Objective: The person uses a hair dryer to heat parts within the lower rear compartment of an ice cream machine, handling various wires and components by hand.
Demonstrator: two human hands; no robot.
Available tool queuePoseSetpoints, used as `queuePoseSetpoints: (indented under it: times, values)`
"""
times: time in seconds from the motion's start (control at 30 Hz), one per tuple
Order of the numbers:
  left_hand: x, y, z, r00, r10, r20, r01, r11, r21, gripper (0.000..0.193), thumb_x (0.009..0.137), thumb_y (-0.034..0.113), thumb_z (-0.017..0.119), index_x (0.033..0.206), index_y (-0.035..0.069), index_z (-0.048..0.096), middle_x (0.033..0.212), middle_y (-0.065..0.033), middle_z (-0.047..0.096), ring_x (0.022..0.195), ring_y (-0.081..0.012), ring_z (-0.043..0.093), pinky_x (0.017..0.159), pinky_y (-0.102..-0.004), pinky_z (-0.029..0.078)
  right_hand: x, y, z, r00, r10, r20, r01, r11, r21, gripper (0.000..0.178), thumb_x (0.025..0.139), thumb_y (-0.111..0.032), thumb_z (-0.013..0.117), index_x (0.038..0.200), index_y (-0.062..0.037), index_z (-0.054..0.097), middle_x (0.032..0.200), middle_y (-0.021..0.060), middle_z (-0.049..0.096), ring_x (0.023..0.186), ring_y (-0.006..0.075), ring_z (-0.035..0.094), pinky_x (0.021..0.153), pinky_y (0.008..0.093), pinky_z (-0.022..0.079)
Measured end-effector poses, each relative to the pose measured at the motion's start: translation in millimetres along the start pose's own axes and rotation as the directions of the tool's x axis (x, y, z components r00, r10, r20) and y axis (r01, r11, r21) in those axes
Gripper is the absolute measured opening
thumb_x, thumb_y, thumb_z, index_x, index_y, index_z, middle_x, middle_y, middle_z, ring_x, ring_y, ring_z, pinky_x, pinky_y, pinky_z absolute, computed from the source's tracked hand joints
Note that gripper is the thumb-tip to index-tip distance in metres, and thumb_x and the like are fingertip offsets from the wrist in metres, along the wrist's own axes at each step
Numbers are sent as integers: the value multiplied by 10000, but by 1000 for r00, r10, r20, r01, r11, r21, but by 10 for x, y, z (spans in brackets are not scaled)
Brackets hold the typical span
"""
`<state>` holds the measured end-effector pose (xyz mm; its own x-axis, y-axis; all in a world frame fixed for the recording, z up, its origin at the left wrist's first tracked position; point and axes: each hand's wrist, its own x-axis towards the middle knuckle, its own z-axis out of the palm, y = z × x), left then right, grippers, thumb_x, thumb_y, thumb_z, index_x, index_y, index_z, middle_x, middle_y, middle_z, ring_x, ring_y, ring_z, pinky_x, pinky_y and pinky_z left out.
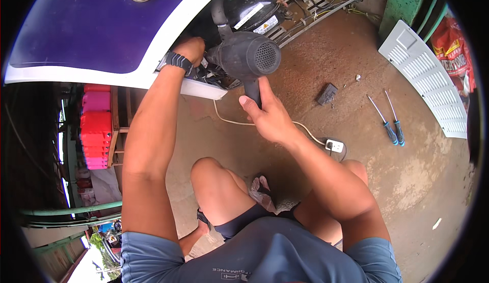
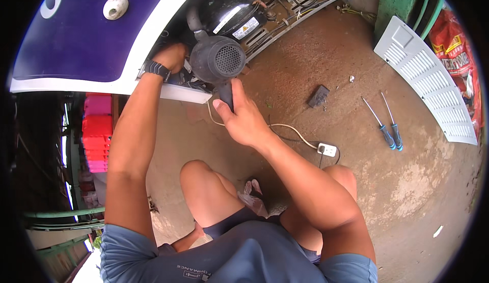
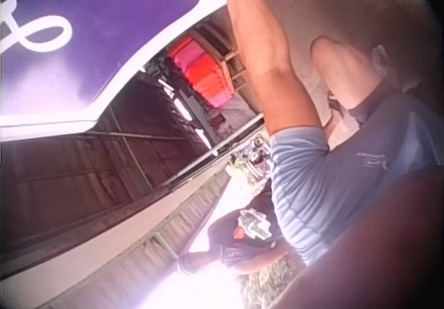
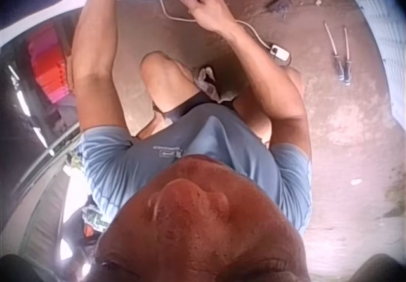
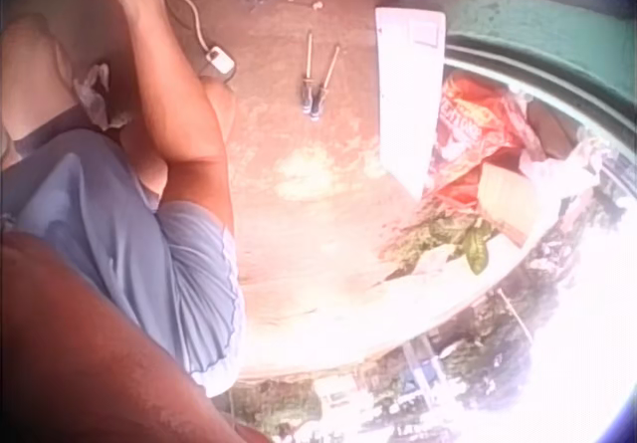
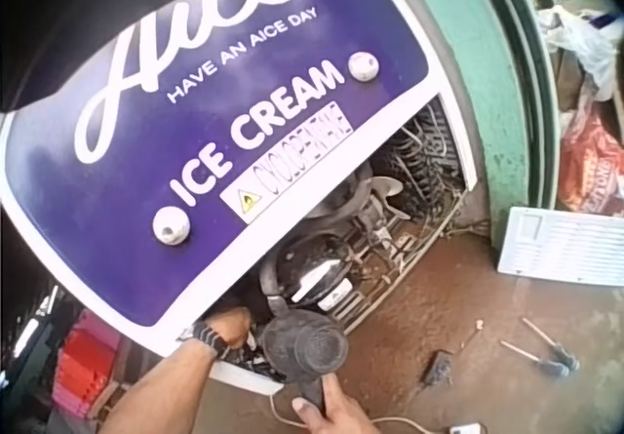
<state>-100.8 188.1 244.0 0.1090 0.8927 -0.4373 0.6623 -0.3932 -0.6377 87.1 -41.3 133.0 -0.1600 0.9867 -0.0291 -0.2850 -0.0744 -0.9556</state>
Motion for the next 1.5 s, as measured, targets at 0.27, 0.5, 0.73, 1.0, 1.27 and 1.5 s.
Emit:
queuePoseSetpoints:
  times: [0.27, 0.5, 0.73, 1.0, 1.27, 1.5]
  values:
    - [-61, 18, -49, 998, -54, -20, 52, 993, -107, 310, 841, -70, 630, 1088, 34, 787, 1102, -259, 738, 1063, -430, 713, 902, -483, 571, 34, 5, 72, 998, 44, 38, -46, 997, 58, 581, 1033, -295, 577, 1511, -74, 332, 1121, 262, 678, 1043, 450, 663, 935, 501, 487]
    - [-25, -56, -21, 998, -43, -39, 35, 978, -208, 248, 762, -102, 683, 991, -64, 770, 1064, -313, 726, 1068, -460, 721, 833, -481, 614, 21, -24, 70, 1000, 17, 15, -17, 999, 47, 578, 1023, -274, 579, 1497, -54, 333, 1115, 275, 673, 1036, 458, 661, 937, 511, 482]
    - [-231, 178, -192, 996, 25, -83, -33, 996, -87, 227, 741, -103, 669, 944, -79, 765, 1034, -311, 727, 1046, -456, 722, 856, -478, 614, 34, 9, -12, 1000, 4, -11, -4, 1000, 0, 649, 1020, -266, 617, 1557, -109, 290, 995, 174, 632, 800, 284, 648, 751, 439, 525]
    - [-361, 102, -75, 991, 88, -101, -78, 992, 98, 264, 804, -59, 652, 1035, -11, 770, 1110, -240, 746, 1072, -425, 712, 914, -475, 589, 28, -102, 33, 1000, 22, 13, -22, 1000, -12, 599, 1000, -230, 596, 1496, -47, 316, 1130, 319, 655, 1036, 501, 660, 930, 537, 486]
    - [-1111, 350, -173, 914, 166, -370, -92, 973, 210, 296, 924, 58, 581, 1155, 1, 758, 1354, -184, 689, 1348, -354, 587, 1119, -460, 471, 109, 54, 92, 999, -51, -6, 50, 997, -55, 620, 1003, -223, 589, 1516, -39, 291, 1175, 342, 646, 1079, 515, 648, 968, 535, 482]
    - [-2135, 535, 138, 959, 158, -235, -282, 614, -737, 293, 983, 53, 581, 1253, 27, 693, 1168, -201, 724, 1074, -407, 680, 930, -460, 528, 114, -157, 14, 999, 52, 15, -51, 997, -64, 598, 988, -217, 598, 1494, -31, 340, 1085, 325, 664, 1024, 490, 666, 908, 531, 489]
